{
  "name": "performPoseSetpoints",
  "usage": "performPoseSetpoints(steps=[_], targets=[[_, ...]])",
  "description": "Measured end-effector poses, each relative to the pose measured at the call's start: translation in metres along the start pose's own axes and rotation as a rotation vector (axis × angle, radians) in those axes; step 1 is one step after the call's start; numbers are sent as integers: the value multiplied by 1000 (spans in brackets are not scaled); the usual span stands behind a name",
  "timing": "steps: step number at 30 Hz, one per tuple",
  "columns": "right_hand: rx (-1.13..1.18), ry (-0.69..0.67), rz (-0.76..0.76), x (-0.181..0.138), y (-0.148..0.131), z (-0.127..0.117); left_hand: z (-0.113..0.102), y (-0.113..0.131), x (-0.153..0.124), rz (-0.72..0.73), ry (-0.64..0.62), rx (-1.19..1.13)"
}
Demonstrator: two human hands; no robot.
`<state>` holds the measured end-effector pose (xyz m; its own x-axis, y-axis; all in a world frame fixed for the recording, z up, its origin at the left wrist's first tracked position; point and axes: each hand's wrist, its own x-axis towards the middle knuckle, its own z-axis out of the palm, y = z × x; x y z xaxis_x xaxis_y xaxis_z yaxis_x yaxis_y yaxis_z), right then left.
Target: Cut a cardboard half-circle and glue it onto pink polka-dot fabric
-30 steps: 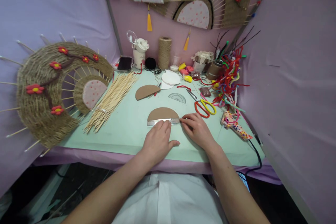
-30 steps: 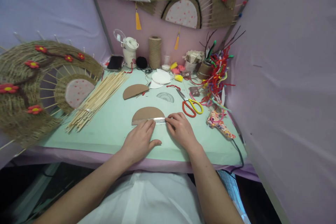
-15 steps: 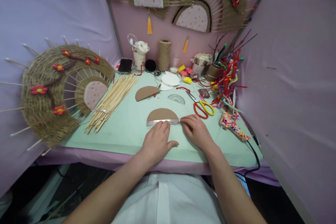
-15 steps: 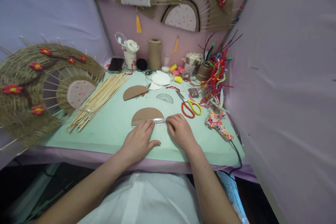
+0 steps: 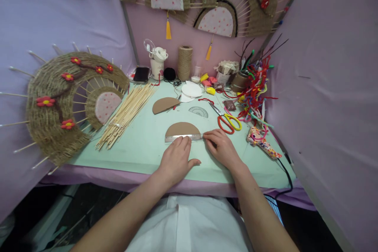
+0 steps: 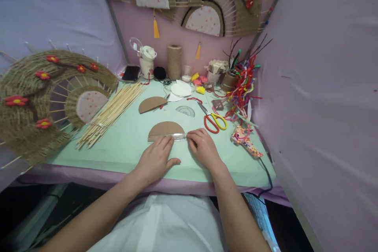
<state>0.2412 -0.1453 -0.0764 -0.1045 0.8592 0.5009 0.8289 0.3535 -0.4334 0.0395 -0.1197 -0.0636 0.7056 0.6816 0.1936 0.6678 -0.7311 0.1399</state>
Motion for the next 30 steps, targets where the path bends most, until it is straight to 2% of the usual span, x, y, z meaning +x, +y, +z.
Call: performPoseSetpoints(steps=[10,16,23,27,30], targets=[[-18,-24,12,-1,-2,-2,-3,0,-1,-14,-19,-5],[-34,-50,9,4,-4,-5,0,-1,-1,-3,15,-10],[-90,-170,-3,14,-6,-13,7,-3,-4,-8,50,-7],[-125,-208,-46,35,1,-22,6,-3,-4,0,38,20],[-215,-210,-65,71,10,-26,4,-2,-4,-3,38,25]])
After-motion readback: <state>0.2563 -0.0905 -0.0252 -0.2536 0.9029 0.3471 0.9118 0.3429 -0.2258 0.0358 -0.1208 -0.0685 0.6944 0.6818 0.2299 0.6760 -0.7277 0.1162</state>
